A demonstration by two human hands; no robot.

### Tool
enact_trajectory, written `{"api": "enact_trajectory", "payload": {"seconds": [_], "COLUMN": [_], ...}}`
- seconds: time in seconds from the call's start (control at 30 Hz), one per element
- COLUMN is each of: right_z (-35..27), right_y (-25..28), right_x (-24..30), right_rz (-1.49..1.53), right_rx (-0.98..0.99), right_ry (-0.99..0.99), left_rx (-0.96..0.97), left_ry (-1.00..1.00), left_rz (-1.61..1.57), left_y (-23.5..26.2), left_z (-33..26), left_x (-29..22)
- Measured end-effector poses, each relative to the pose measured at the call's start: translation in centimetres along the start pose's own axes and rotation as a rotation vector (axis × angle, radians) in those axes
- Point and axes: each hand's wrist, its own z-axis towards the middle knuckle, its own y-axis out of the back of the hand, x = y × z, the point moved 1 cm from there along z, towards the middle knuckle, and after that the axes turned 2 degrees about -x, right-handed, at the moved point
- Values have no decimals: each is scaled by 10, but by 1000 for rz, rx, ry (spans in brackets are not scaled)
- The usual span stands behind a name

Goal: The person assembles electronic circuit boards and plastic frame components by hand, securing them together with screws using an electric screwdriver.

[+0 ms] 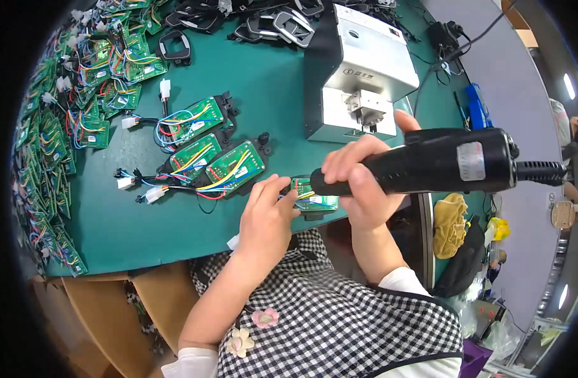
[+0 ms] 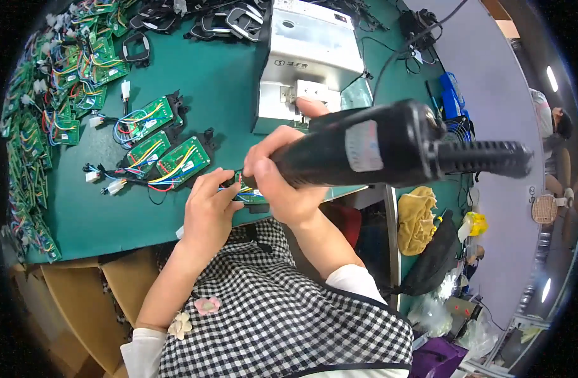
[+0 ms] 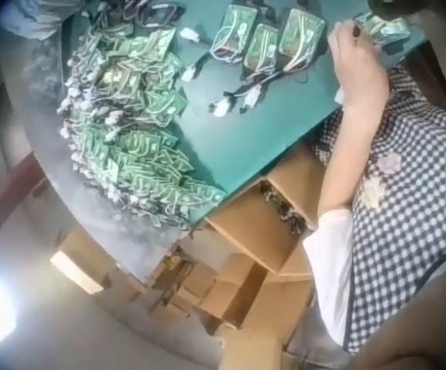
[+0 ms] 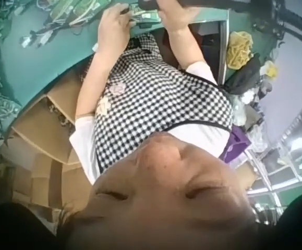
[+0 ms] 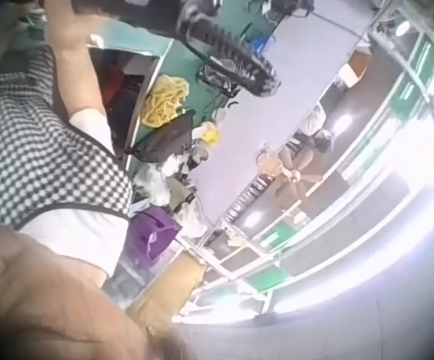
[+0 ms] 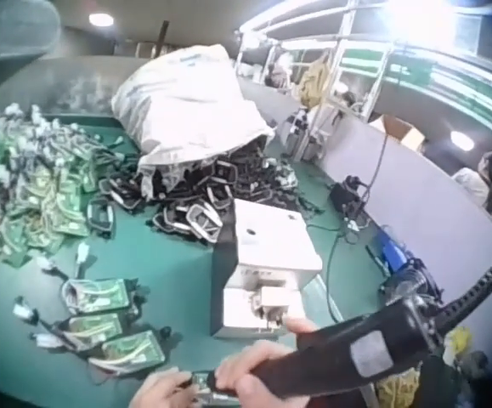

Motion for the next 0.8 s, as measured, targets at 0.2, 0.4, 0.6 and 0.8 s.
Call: {"api": "enact_trajectory", "payload": {"seconds": [0.2, 0.4, 0.6, 0.8], "right_z": [5, 11, 9, 18], "right_y": [-3, -6, -9, -17], "right_x": [-19, -23, -19, -25], "right_rz": [-23, -203, -139, -249], "right_rx": [139, 257, 232, 420], "right_ry": [-127, -123, -123, -136], "left_rx": [55, 70, 53, 50], "left_ry": [48, 62, 35, 44], "left_rz": [-19, -4, -5, 11], "left_y": [2, 3, 2, 1], "left_z": [-1, -1, -1, -1], "left_x": [0, 1, 2, 1]}}
